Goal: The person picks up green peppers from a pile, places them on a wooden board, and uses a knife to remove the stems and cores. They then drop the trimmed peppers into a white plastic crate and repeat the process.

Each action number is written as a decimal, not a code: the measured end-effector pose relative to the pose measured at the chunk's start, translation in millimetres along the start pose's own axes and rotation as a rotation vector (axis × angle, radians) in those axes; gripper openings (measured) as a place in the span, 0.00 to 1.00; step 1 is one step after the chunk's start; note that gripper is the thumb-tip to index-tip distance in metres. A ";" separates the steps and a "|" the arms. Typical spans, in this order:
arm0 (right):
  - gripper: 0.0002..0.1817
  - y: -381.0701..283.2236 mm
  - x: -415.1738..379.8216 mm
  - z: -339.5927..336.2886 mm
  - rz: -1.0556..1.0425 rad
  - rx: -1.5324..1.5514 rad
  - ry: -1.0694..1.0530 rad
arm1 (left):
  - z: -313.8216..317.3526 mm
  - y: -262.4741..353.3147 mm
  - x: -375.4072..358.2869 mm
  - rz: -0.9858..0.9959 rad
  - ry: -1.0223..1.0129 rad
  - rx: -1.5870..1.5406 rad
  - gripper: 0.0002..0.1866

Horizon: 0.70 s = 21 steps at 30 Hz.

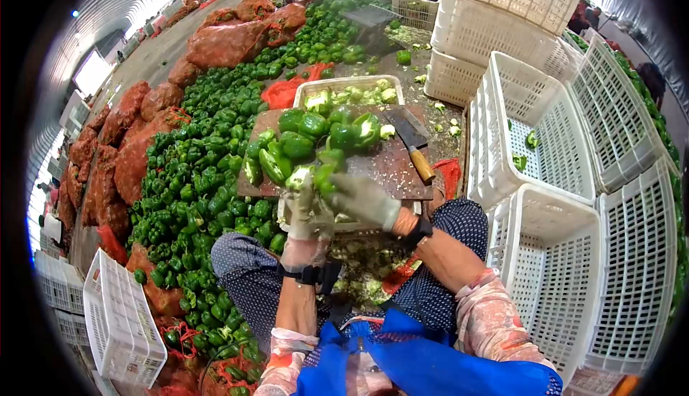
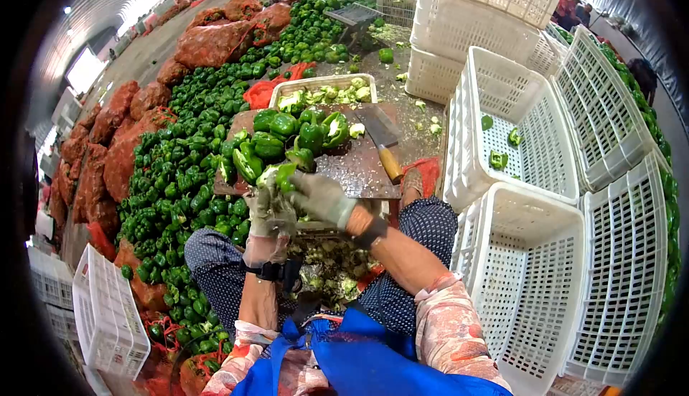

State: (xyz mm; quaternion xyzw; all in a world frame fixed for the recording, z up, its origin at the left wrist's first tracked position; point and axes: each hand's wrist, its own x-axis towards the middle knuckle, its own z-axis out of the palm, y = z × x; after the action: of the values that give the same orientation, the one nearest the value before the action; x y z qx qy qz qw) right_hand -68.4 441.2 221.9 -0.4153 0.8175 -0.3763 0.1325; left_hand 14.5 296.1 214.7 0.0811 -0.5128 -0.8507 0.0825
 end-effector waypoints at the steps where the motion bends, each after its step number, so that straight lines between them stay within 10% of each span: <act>1: 0.25 16.7 1.1 -6.1 0.019 -0.007 0.121 | 5.9 0.6 3.0 -0.124 -0.003 0.020 0.41; 3: 0.25 16.0 -8.9 -49.4 0.236 0.211 0.209 | 9.0 23.7 -5.8 -0.360 0.155 -0.065 0.37; 8: 0.14 107.0 -49.9 -149.2 -0.506 1.178 0.860 | -97.4 38.4 -4.2 0.106 0.302 0.209 0.19; 9: 0.14 97.3 -60.5 -170.0 -0.658 1.784 0.693 | -112.6 38.4 -2.7 0.107 0.304 0.260 0.18; 13: 0.12 74.4 -45.9 -147.6 -0.175 1.541 0.999 | -99.7 19.4 31.4 -0.023 0.384 0.534 0.18; 21: 0.13 28.4 -10.3 -99.5 0.096 1.101 0.648 | -73.6 -26.7 80.5 0.390 0.163 1.371 0.25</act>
State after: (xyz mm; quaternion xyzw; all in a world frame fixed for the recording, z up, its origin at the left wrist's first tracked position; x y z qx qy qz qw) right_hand -131.1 510.1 268.1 -0.1148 0.5209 -0.8411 0.0894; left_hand -48.9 227.2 152.8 0.0849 -0.9291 -0.2982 0.2017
